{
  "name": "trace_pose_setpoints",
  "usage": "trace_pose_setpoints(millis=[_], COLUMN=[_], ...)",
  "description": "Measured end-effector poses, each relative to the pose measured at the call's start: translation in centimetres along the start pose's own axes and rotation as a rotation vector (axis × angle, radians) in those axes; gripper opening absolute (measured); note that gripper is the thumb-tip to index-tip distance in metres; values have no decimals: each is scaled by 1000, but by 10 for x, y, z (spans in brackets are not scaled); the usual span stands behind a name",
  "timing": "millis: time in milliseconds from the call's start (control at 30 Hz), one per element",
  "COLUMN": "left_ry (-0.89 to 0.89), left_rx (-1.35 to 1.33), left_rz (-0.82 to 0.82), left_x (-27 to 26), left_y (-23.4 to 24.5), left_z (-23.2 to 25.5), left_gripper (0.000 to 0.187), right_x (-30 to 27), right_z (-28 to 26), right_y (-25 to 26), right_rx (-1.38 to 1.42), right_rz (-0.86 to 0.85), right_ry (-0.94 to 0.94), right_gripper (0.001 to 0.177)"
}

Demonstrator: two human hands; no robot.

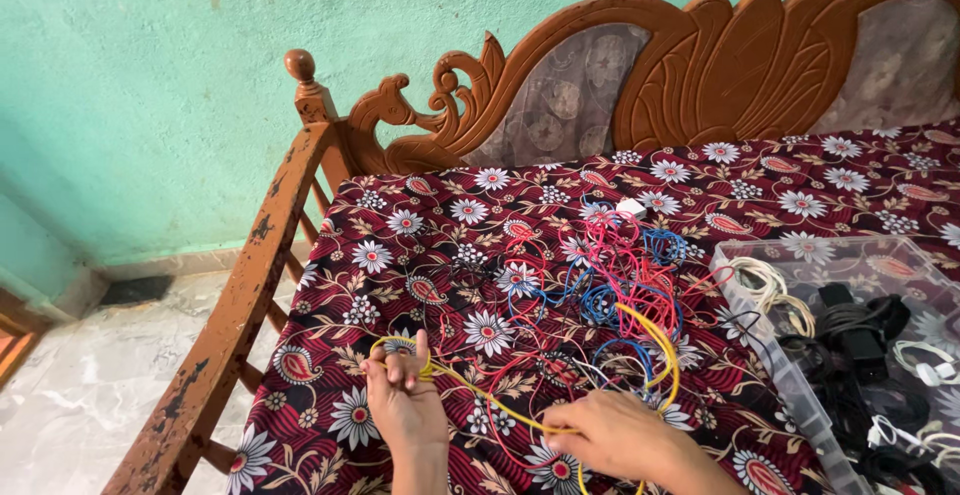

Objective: The person untangles and coils a yellow cable, then a blue cable, on a floral-patterned bed. The coiled cables are placed into a clear plastic storage box.

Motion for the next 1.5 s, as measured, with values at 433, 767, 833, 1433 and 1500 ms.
trace_pose_setpoints(millis=[433,767,833,1433,1500], left_ry=[-181,-205,-177,-248,-16], left_rx=[1419,1579,1589,1494,1447], left_rz=[-1071,-1285,-1229,-1118,-928], left_x=[-89,-110,-108,-113,-107], left_y=[-69,-56,-56,-22,-14], left_z=[-60,-84,-84,-99,-99], left_gripper=[12,19,19,21,21], right_x=[-34,-32,-35,-11,-7], right_z=[60,124,106,-16,-10], right_y=[39,16,33,46,42], right_rx=[635,1022,1327,60,100], right_rz=[74,76,75,780,806], right_ry=[-55,-176,184,-308,-247], right_gripper=[22,51,70,19,16])
Point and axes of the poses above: each hand's wrist, its own x-axis towards the middle knuckle, its own y-axis out of the back of the hand, z = x × y, the point moved 5 cm from there along x, towards the middle knuckle, and after that the axes turned 14 degrees about -x, right-handed, at the moved point
